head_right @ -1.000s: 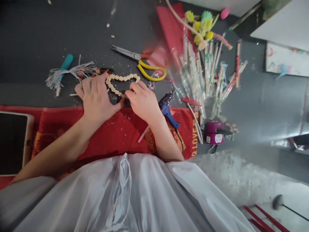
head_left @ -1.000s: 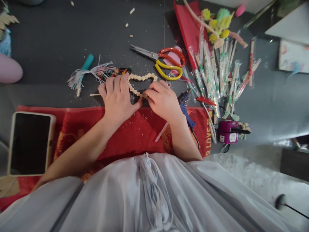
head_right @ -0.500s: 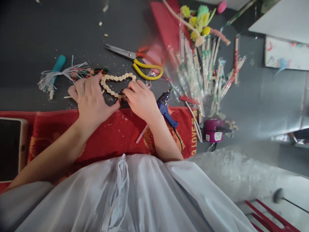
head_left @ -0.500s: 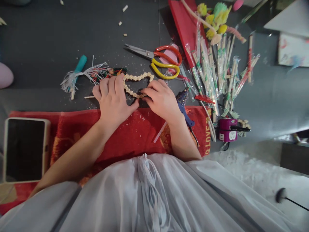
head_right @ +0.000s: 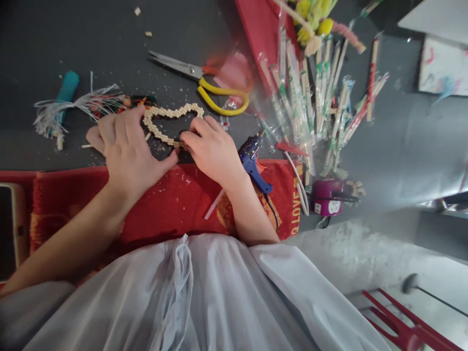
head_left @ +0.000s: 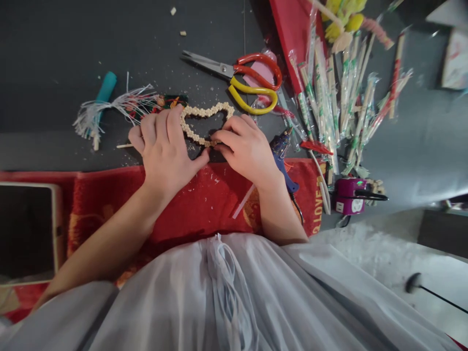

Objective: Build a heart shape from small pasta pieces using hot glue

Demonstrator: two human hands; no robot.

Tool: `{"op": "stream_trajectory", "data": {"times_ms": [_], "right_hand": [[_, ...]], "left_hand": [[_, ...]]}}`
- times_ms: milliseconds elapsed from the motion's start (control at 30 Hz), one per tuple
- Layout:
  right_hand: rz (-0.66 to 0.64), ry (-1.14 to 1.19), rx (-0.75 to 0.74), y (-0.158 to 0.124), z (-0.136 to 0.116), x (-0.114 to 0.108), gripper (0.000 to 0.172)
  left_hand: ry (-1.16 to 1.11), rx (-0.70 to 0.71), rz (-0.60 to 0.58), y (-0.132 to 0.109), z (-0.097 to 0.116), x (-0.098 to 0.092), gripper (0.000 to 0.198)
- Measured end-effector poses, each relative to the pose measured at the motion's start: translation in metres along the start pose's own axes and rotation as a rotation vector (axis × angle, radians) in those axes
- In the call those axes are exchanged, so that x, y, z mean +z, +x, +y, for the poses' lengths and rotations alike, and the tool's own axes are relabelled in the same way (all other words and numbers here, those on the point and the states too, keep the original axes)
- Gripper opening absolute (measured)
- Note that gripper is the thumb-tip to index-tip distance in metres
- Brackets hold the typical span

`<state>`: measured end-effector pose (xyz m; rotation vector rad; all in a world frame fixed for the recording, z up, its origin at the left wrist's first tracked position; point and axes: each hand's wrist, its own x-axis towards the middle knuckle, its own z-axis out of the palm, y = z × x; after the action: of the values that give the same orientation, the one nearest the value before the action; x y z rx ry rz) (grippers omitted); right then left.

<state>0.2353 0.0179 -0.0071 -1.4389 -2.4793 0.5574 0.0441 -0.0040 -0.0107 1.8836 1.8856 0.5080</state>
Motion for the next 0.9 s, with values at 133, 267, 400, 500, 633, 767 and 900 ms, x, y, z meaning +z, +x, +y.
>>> {"op": "stream_trajectory", "data": {"times_ms": [133,267,400,500,633,767,900], "right_hand": [[-0.017,0.011,-0.002,0.0002,0.0016,-0.0003,0.024],[-0.006,0.014,-0.005,-0.0003,0.0013,-0.0011,0.022],[-0.011,0.028,0.004,-0.0001,0.0011,-0.0024,0.021],[-0.010,0.045,0.011,0.0003,0.0018,-0.0032,0.023],[-0.007,0.054,0.009,0.0009,0.0019,-0.0037,0.023],[-0.016,0.054,0.012,0.0011,0.0015,-0.0025,0.021],[0.003,0.088,-0.026,0.0005,0.0056,0.0022,0.017]], "left_hand": [[0.135,0.015,-0.010,-0.0007,0.0035,0.0006,0.089],[0.118,0.021,-0.009,-0.0018,0.0015,0.0018,0.085],[0.049,0.004,0.001,-0.0022,0.0000,0.0010,0.077],[0.076,-0.015,-0.017,-0.0017,0.0014,-0.0002,0.083],[0.031,-0.031,-0.002,-0.0018,0.0021,-0.0007,0.077],[-0.011,-0.031,-0.005,-0.0026,0.0004,0.0005,0.077],[-0.031,-0.014,0.004,-0.0033,-0.0030,0.0028,0.077]]}}
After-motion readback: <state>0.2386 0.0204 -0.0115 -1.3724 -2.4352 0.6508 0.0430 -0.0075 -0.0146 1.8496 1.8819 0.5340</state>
